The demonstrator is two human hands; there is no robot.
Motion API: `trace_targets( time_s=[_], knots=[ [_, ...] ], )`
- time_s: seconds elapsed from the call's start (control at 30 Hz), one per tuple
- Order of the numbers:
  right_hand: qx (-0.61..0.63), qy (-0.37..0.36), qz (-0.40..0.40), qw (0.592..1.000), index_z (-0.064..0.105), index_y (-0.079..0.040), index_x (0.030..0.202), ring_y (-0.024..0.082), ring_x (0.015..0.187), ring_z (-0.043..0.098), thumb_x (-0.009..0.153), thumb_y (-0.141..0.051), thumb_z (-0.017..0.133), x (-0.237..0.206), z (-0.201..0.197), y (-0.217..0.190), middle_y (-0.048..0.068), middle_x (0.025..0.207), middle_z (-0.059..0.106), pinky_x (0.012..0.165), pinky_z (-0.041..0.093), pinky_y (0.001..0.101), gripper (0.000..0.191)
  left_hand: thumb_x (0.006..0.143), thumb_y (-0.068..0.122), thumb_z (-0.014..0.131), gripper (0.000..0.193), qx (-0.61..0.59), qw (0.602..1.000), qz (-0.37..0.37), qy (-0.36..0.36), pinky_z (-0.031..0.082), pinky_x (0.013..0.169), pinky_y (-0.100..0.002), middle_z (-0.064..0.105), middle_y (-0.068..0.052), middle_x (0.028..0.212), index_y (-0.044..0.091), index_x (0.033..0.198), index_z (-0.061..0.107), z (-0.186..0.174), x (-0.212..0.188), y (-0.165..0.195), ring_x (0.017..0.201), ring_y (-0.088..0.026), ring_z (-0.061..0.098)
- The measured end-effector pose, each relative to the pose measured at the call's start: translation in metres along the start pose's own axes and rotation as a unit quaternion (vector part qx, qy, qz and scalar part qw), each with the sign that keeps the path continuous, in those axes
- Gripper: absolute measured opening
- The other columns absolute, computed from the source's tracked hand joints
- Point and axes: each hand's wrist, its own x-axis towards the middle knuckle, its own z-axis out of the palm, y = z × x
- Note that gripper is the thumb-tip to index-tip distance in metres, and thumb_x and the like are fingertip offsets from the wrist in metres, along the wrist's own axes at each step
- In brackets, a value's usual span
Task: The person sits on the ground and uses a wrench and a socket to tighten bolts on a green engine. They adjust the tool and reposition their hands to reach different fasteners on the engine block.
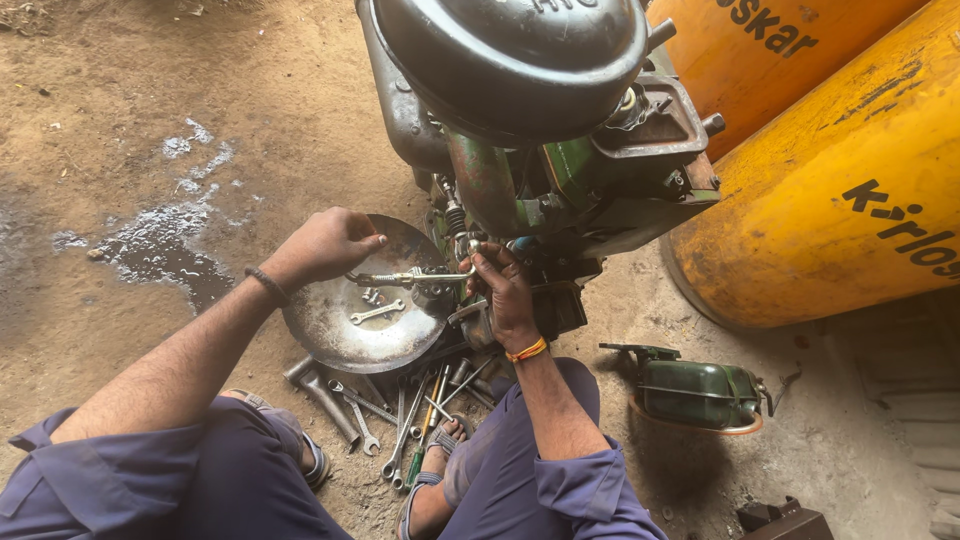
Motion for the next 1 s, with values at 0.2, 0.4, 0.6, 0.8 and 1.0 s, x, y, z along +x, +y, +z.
trace_targets(
  time_s=[0.2,0.4,0.6,0.8,1.0],
  knots=[
    [-0.001,-0.001,0.000,1.000,0.065,-0.005,0.116,0.012,0.072,0.062,0.101,-0.009,0.064,-0.0005,0.0005,-0.0016,0.009,0.094,0.071,0.065,0.052,0.0280,0.015,0.097,0.038,0.063,0.041,-0.005,1.000,-0.006,-0.002,0.059,0.095,-0.042,0.077,-0.017,0.110,0.005,0.119,0.073,0.0001,-0.0001,0.0005,0.102,-0.027,0.075],
    [0.002,0.000,0.003,1.000,0.064,-0.006,0.117,0.012,0.071,0.063,0.101,-0.009,0.063,-0.0001,-0.0002,-0.0010,0.009,0.094,0.072,0.064,0.052,0.0278,0.017,0.097,0.038,0.063,0.041,-0.001,1.000,0.003,0.005,0.058,0.095,-0.041,0.077,-0.016,0.111,0.005,0.119,0.073,-0.0007,-0.0013,-0.0006,0.102,-0.027,0.075],
    [0.001,-0.002,0.006,1.000,0.064,-0.006,0.119,0.011,0.073,0.063,0.102,-0.010,0.063,0.0005,-0.0021,0.0008,0.009,0.096,0.073,0.066,0.052,0.0275,0.017,0.098,0.039,0.062,0.042,-0.003,1.000,-0.007,-0.003,0.059,0.094,-0.041,0.077,-0.017,0.109,0.005,0.119,0.073,-0.0018,-0.0021,0.0012,0.101,-0.027,0.075],
    [-0.001,-0.005,0.002,1.000,0.065,-0.006,0.119,0.011,0.071,0.062,0.101,-0.010,0.063,0.0010,-0.0023,0.0014,0.009,0.095,0.073,0.065,0.052,0.0278,0.018,0.098,0.039,0.063,0.042,-0.005,1.000,-0.012,0.001,0.059,0.092,-0.041,0.077,-0.017,0.108,0.005,0.119,0.073,-0.0020,-0.0029,0.0017,0.099,-0.027,0.076],
    [-0.018,-0.007,0.001,1.000,0.066,-0.004,0.117,0.010,0.071,0.062,0.102,-0.010,0.063,0.0011,-0.0025,0.0008,0.009,0.095,0.073,0.065,0.052,0.0272,0.017,0.096,0.039,0.064,0.041,-0.004,1.000,0.003,0.011,0.059,0.093,-0.042,0.077,-0.018,0.107,0.005,0.118,0.074,-0.0013,-0.0019,-0.0017,0.100,-0.027,0.075]
  ],
)
